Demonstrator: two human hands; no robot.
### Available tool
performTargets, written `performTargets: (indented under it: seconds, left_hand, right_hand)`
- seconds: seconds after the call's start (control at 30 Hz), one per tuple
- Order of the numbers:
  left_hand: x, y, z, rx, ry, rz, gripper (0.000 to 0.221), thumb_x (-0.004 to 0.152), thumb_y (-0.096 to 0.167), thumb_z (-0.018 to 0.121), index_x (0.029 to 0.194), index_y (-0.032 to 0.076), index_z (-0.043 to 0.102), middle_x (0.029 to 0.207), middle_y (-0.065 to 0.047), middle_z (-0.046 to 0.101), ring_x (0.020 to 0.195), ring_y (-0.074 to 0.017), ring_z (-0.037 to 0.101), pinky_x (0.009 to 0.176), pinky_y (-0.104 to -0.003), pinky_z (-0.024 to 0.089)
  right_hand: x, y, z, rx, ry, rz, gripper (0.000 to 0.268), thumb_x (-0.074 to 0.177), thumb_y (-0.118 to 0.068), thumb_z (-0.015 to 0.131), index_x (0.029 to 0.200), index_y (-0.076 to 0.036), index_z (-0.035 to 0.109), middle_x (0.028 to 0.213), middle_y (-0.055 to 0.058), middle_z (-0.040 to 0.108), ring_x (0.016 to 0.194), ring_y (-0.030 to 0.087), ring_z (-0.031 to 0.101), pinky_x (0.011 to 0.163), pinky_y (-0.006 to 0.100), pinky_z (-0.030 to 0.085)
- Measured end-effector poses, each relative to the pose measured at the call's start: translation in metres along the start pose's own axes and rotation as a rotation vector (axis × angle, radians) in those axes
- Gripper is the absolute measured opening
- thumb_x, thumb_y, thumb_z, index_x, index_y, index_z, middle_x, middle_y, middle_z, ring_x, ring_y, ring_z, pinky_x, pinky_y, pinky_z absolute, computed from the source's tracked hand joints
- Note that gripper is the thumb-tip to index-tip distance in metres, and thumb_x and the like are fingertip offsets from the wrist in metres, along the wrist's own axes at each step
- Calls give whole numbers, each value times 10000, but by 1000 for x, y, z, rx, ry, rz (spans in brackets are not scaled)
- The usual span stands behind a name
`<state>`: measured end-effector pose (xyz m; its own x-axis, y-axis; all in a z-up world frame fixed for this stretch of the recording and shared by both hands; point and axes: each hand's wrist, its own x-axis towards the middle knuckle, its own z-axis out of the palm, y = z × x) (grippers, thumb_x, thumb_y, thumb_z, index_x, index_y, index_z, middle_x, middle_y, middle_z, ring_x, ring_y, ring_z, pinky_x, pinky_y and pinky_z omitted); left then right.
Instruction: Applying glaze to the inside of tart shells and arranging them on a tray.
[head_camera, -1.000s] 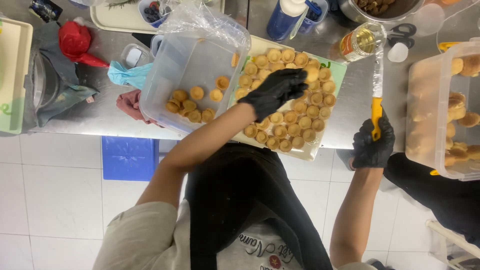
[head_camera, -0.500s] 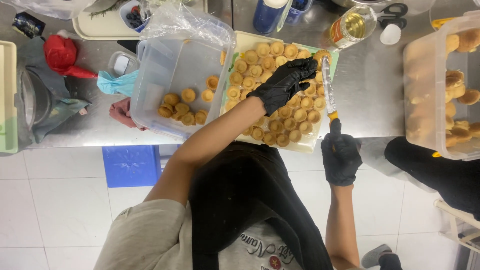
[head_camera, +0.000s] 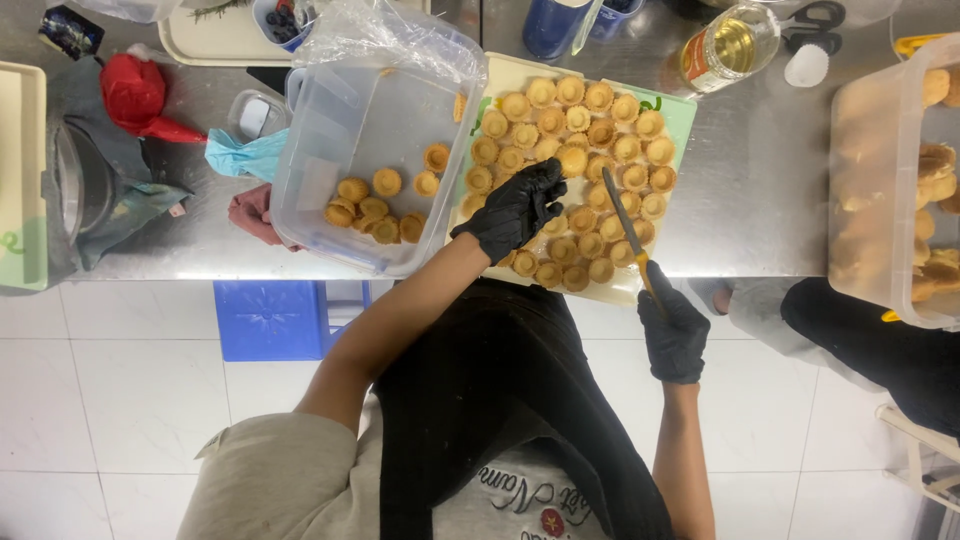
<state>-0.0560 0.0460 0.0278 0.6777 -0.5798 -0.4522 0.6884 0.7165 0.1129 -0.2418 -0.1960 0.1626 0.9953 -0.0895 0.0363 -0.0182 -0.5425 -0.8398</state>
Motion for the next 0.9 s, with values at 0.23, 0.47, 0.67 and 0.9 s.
performTargets:
  seconds: [0.23,0.47,0.67,0.9]
  left_hand:
    - [-9,-2,18,1865,105,932,206,912,172,703,1107,108,705,1050,-45,729,926,-232,678,804,-382,537]
    - [31,-22,-24,2340,238,922,72,906,129,601,921,99,537,856,-127,545,768,-328,538,674,-454,448]
    - [-2,-13,20,2358,77,1193,169,739,135,642,899,98,600,1000,-107,641,912,-336,611,741,-478,477]
    - [17,-3,45,2171,94,1186,173,864,174,702,997,63,697,989,-102,672,910,-343,617,750,-499,486]
  right_hand:
    - [-11,-1,8,735,178,503,520,982,-161,659,1471,3,597,775,-21,607,556,41,483,467,160,383]
    - [-5,-12,8,992,214,689,476,933,-154,658,1377,10,610,700,6,562,492,65,485,416,179,405]
    - [2,-25,9,1051,296,825,489,915,-203,682,1347,14,615,754,-2,575,563,71,533,451,168,452]
    - [7,7,2,1228,230,726,514,959,-229,698,1405,-6,574,683,-20,503,496,55,453,414,158,386]
